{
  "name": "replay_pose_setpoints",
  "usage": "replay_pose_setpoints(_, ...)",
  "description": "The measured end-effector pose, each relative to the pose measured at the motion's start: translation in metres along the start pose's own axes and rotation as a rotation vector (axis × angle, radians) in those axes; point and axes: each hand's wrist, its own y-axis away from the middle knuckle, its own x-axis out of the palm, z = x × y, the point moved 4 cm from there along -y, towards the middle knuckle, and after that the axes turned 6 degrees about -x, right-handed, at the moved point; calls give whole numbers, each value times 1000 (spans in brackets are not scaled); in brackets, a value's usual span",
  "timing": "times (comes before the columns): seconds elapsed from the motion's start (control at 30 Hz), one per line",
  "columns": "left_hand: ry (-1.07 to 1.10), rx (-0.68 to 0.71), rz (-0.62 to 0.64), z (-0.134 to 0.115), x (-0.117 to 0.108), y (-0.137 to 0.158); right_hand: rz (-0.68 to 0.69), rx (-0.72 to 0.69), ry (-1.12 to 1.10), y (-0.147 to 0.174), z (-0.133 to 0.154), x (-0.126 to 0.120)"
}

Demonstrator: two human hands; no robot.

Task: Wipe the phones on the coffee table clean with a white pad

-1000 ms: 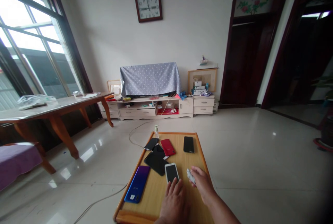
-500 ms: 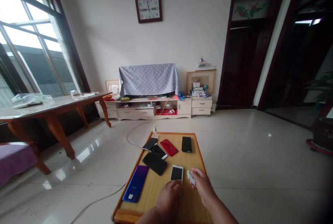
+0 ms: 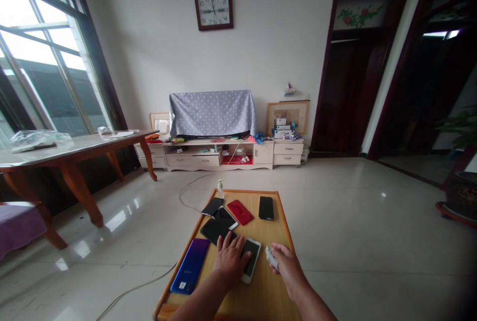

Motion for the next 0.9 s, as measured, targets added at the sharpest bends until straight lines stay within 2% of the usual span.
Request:
replay_pose_setpoints(0.4, -29, 48, -133, 4, -8, 4, 15, 18, -4, -13, -6, 1)
replay_pose_setpoints(0.63, -15, -65, -230, 8, -19, 5, 45, 50, -5, -21, -10, -3)
replay_pose_setpoints(0.8, -1, -79, -234, 3, -23, 0, 47, 45, 3, -23, -11, -3)
replay_pose_setpoints(0.9, 45, -62, -214, -8, -20, -13, 37, 47, 1, -24, -12, -1)
